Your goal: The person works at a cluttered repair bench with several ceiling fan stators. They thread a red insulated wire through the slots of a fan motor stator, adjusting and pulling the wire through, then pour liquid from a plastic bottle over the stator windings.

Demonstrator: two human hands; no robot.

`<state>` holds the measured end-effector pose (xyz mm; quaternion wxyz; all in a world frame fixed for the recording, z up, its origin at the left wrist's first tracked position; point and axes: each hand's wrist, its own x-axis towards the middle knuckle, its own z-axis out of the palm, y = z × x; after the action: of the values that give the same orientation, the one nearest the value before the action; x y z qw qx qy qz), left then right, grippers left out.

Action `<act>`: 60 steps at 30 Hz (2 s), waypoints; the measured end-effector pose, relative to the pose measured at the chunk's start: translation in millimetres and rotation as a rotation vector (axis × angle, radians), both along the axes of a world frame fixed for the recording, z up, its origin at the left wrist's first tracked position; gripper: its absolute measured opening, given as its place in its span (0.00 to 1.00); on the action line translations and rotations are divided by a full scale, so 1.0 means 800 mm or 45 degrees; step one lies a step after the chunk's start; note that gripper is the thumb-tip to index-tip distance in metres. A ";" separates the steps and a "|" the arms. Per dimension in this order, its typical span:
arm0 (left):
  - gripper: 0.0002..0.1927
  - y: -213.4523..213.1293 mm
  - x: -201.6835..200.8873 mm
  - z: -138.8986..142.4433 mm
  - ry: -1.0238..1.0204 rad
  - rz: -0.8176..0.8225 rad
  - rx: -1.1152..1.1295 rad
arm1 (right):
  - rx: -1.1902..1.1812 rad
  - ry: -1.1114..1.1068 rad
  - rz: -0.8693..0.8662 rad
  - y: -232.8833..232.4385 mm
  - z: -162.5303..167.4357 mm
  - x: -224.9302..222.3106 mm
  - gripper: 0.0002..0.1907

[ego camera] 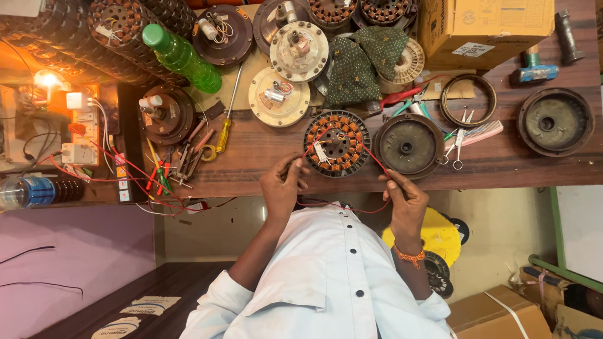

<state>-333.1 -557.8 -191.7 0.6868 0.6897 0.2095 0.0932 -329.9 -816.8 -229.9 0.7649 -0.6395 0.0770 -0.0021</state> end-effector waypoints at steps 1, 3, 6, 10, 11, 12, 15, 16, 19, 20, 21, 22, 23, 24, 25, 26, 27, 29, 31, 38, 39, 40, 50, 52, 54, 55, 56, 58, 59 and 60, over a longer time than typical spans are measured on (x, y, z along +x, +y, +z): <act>0.13 0.000 -0.002 0.002 -0.011 -0.002 -0.028 | -0.005 -0.005 0.003 0.000 0.000 0.000 0.14; 0.12 0.000 -0.004 0.005 -0.031 -0.061 -0.019 | -0.010 -0.012 0.006 0.000 0.000 -0.001 0.14; 0.12 -0.003 -0.007 0.008 -0.010 -0.128 -0.015 | -0.011 -0.024 0.007 -0.001 0.000 0.000 0.14; 0.11 -0.005 -0.015 0.010 0.047 -0.169 -0.052 | -0.017 -0.023 -0.003 -0.003 0.000 0.001 0.14; 0.12 -0.005 -0.019 0.010 0.061 -0.177 -0.085 | -0.023 -0.014 -0.006 -0.003 0.000 0.001 0.14; 0.12 -0.004 -0.024 0.010 0.077 -0.185 -0.117 | -0.010 -0.022 -0.005 -0.004 0.000 0.001 0.14; 0.12 -0.001 -0.035 0.011 0.095 -0.187 -0.135 | 0.000 -0.030 -0.004 -0.003 -0.001 0.001 0.14; 0.12 -0.001 -0.037 0.012 0.097 -0.184 -0.131 | -0.023 -0.023 -0.006 -0.002 -0.001 0.000 0.14; 0.12 -0.001 -0.042 0.014 0.104 -0.174 -0.141 | -0.028 -0.020 -0.003 -0.001 0.000 0.000 0.14; 0.12 -0.001 -0.044 0.015 0.111 -0.181 -0.144 | -0.019 -0.024 0.001 -0.001 0.000 -0.001 0.14; 0.13 -0.002 -0.045 0.016 0.118 -0.189 -0.147 | -0.027 -0.021 0.004 -0.001 0.001 0.000 0.14; 0.13 -0.002 -0.047 0.016 0.125 -0.196 -0.150 | -0.034 -0.019 0.008 -0.001 0.001 0.000 0.14; 0.13 -0.002 -0.049 0.017 0.126 -0.181 -0.157 | -0.042 -0.016 0.013 0.000 0.002 0.000 0.14; 0.13 -0.001 -0.050 0.016 0.127 -0.168 -0.164 | -0.041 -0.016 0.013 0.000 0.003 0.000 0.14; 0.13 -0.001 -0.050 0.015 0.126 -0.154 -0.173 | -0.040 -0.017 0.013 0.000 0.004 0.001 0.14; 0.13 0.000 -0.048 0.013 0.131 -0.100 -0.171 | -0.039 -0.020 0.014 0.000 0.004 0.002 0.14; 0.13 0.001 -0.045 0.009 0.137 -0.044 -0.169 | -0.049 -0.021 0.019 0.001 0.005 0.002 0.14; 0.13 0.002 -0.036 -0.001 0.148 0.032 -0.162 | -0.067 -0.021 0.032 0.002 0.007 0.003 0.14; 0.13 0.001 -0.024 -0.014 0.159 0.061 -0.153 | -0.050 -0.032 0.036 0.003 0.008 0.003 0.14; 0.11 -0.014 -0.022 -0.036 0.055 -0.138 -0.112 | -0.036 -0.013 0.026 0.004 0.014 0.001 0.14; 0.11 -0.015 -0.024 -0.034 0.032 -0.169 -0.087 | -0.042 -0.024 0.028 0.005 0.014 0.001 0.14; 0.11 -0.016 -0.025 -0.032 0.009 -0.201 -0.063 | -0.049 -0.035 0.029 0.005 0.015 0.001 0.14; 0.13 -0.019 -0.033 -0.011 0.020 -0.290 0.106 | -0.053 -0.058 0.057 0.010 0.015 0.002 0.15; 0.13 -0.018 -0.034 -0.010 0.032 -0.299 0.118 | -0.031 -0.060 0.071 0.010 0.016 0.002 0.15; 0.13 -0.018 -0.035 -0.010 -0.017 -0.320 0.141 | -0.016 -0.062 0.076 0.011 0.016 0.003 0.15; 0.12 -0.019 -0.036 -0.009 -0.042 -0.330 0.153 | -0.012 -0.063 0.076 0.011 0.015 0.003 0.15; 0.12 -0.019 -0.036 -0.009 -0.059 -0.328 0.180 | -0.008 -0.062 0.074 0.011 0.015 0.004 0.14; 0.12 -0.020 -0.038 -0.009 -0.093 -0.326 0.232 | -0.004 -0.056 0.074 0.011 0.014 0.004 0.14; 0.13 -0.021 -0.039 -0.009 -0.077 -0.323 0.253 | -0.002 -0.053 0.074 0.011 0.013 0.004 0.14; 0.13 -0.021 -0.039 -0.009 -0.062 -0.320 0.274 | 0.013 -0.052 0.075 0.010 0.012 0.005 0.15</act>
<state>-364.3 -574.9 -198.6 0.6199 0.7777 0.0939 0.0451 -326.2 -808.4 -220.3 0.7692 -0.6375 0.0424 0.0077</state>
